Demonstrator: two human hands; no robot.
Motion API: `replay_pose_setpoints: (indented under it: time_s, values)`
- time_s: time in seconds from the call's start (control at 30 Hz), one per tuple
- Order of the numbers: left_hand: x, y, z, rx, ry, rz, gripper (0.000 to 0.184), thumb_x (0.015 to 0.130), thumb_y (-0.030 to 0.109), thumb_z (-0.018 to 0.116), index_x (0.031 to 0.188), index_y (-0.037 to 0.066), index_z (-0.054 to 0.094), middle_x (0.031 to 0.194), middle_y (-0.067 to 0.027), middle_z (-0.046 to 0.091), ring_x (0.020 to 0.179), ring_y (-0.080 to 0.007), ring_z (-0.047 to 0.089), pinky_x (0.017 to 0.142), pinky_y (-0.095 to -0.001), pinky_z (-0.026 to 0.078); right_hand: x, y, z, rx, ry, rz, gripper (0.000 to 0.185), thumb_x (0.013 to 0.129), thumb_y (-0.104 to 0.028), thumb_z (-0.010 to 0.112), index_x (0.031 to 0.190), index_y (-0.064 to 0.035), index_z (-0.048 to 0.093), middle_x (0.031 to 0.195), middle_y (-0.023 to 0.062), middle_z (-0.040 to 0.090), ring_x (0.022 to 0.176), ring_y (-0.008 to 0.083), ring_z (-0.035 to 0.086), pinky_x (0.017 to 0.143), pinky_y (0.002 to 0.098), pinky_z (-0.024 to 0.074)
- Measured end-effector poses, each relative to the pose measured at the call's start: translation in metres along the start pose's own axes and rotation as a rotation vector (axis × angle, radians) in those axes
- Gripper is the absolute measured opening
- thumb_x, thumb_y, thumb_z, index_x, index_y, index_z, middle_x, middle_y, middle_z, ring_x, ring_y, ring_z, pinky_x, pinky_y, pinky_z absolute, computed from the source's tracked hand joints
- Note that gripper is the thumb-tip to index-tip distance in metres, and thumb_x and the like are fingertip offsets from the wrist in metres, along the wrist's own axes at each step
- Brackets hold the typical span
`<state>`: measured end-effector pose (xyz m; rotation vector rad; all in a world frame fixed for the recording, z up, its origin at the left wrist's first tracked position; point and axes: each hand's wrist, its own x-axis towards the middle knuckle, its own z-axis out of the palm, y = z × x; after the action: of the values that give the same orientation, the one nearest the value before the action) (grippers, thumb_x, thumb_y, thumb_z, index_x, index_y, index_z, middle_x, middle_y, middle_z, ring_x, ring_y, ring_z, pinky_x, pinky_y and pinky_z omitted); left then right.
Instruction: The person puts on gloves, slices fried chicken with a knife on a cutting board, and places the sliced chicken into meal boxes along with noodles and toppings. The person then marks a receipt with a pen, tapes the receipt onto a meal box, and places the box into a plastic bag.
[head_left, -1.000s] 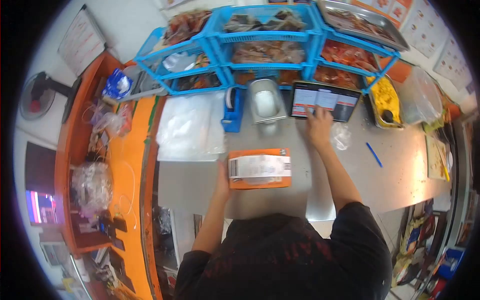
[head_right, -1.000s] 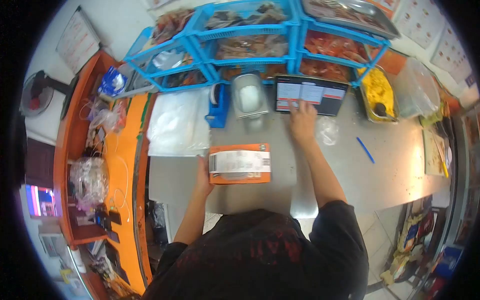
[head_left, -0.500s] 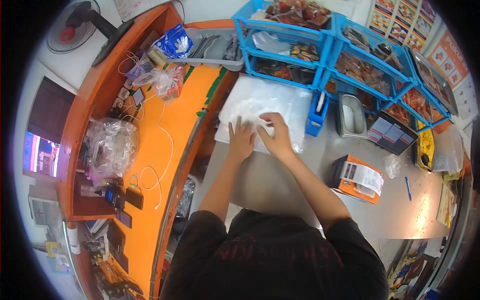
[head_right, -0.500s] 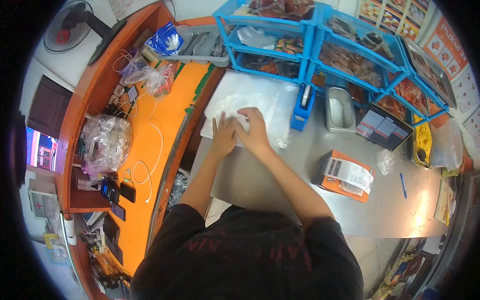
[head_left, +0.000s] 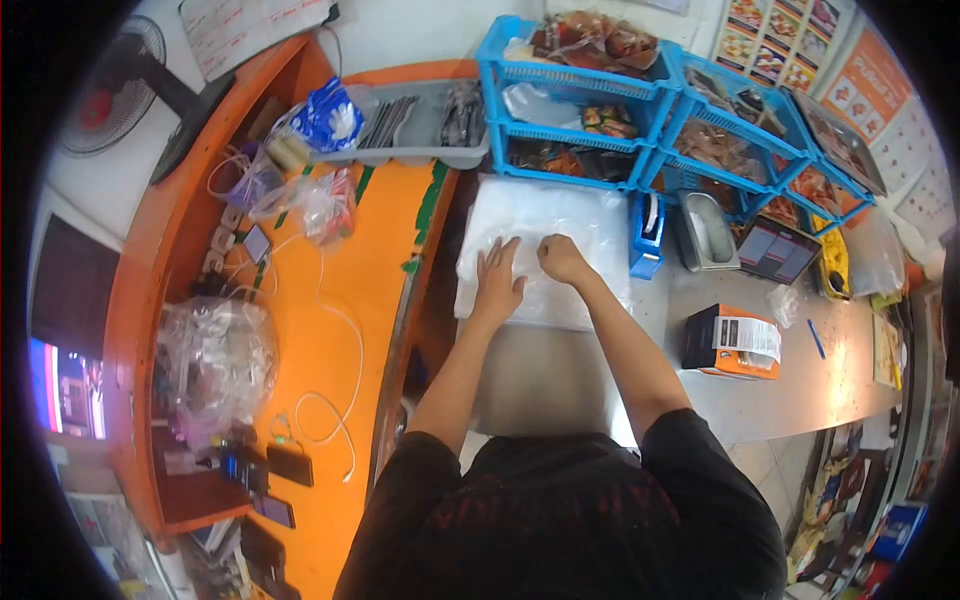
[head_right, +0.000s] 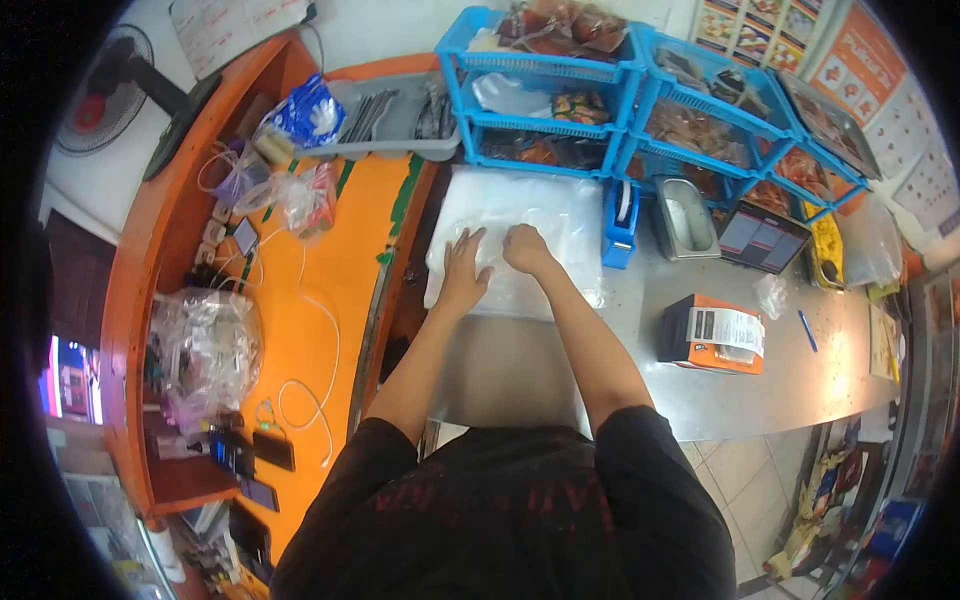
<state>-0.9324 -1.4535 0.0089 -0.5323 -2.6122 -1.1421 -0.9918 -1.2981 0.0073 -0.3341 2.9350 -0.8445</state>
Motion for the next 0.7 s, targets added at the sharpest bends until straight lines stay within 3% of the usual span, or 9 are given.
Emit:
replay_pose_setpoints:
  time_s: [0.07,0.1,0.27,0.37,0.47,0.53,0.57,0.63,0.7]
  values:
    - [0.009,-0.014,0.016,0.028,-0.003,-0.076,0.063,0.074,0.012,0.066,0.131,0.003,0.039,0.132,-0.0231,0.040,0.132,-0.0330,0.026,0.108,-0.0491,0.011,-0.036,-0.039,-0.072,0.483,0.235,-0.057,0.022,0.087,-0.017,0.048,0.085,0.0027,0.058,0.082,0.0115,0.060,0.079,0.0234,0.057,0.072,0.0331,0.0431]
    - [0.014,-0.021,0.016,0.173,-0.146,-0.064,0.092,0.068,0.018,0.072,0.140,0.001,0.018,0.142,-0.0219,0.026,0.134,-0.0356,0.020,0.109,-0.0535,0.003,-0.067,-0.075,-0.121,0.765,0.343,-0.055,0.023,0.091,-0.016,0.044,0.085,0.0029,0.056,0.078,0.0079,0.057,0.077,0.0183,0.053,0.072,0.0302,0.0416]
    - [0.044,-0.045,-0.026,-0.263,-0.655,-0.347,0.122,0.056,0.033,0.081,0.142,0.001,0.000,0.147,-0.0255,0.008,0.138,-0.0337,0.002,0.109,-0.0495,0.001,-0.159,-0.100,-0.221,0.554,0.644,-0.222,0.029,0.095,-0.018,0.043,0.074,0.0013,0.050,0.063,0.0019,0.044,0.061,0.0109,0.044,0.058,0.0268,0.0371]
    - [0.041,0.047,-0.103,-0.122,-0.486,-0.004,0.127,0.056,0.038,0.081,0.142,0.002,-0.006,0.148,-0.0241,0.005,0.139,-0.0319,-0.001,0.111,-0.0432,0.005,-0.192,-0.096,-0.228,0.677,0.460,-0.101,0.031,0.095,-0.019,0.044,0.070,-0.0009,0.050,0.058,0.0008,0.043,0.055,0.0092,0.047,0.053,0.0274,0.0398]
    - [0.012,0.124,-0.102,-0.678,-0.589,0.360,0.110,0.060,0.037,0.081,0.140,-0.001,0.016,0.140,-0.0222,0.028,0.131,-0.0336,0.027,0.106,-0.0396,0.025,-0.208,-0.074,-0.223,0.884,0.112,-0.124,0.031,0.094,-0.023,0.046,0.071,-0.0030,0.052,0.054,0.0001,0.043,0.050,0.0080,0.048,0.051,0.0274,0.0423]
    - [-0.016,0.135,-0.080,-0.413,-1.062,-0.132,0.071,0.073,0.032,0.074,0.126,-0.002,0.042,0.118,-0.0156,0.050,0.107,-0.0260,0.051,0.089,-0.0355,0.042,-0.214,-0.047,-0.228,1.439,-0.092,-0.075,0.030,0.093,-0.034,0.049,0.087,-0.0046,0.055,0.080,-0.0001,0.058,0.070,0.0087,0.053,0.065,0.0240,0.0434]
    - [-0.019,0.157,-0.078,-0.402,-1.073,-0.124,0.071,0.073,0.032,0.074,0.126,-0.002,0.042,0.118,-0.0156,0.050,0.107,-0.0260,0.051,0.089,-0.0355,0.042,-0.208,-0.012,-0.197,1.822,0.148,0.032,0.033,0.093,-0.035,0.047,0.092,-0.0043,0.057,0.081,0.0072,0.062,0.071,0.0148,0.060,0.061,0.0281,0.0482]
    - [-0.025,0.200,-0.081,-0.889,-0.633,-0.534,0.042,0.083,0.028,0.064,0.112,0.000,0.052,0.103,-0.0086,0.055,0.093,-0.0165,0.054,0.078,-0.0290,0.044,-0.208,0.009,-0.156,2.171,0.248,0.117,0.032,0.092,-0.036,0.049,0.096,-0.0048,0.056,0.085,0.0075,0.062,0.076,0.0156,0.060,0.063,0.0283,0.0483]
    - [-0.030,0.218,-0.071,-1.055,-0.346,-0.604,0.030,0.090,0.025,0.055,0.108,0.000,0.055,0.096,-0.0051,0.057,0.088,-0.0119,0.054,0.074,-0.0257,0.044,-0.228,-0.013,-0.134,2.328,0.176,0.108,0.033,0.090,-0.037,0.051,0.100,-0.0054,0.055,0.089,0.0079,0.061,0.080,0.0164,0.059,0.064,0.0285,0.0484]
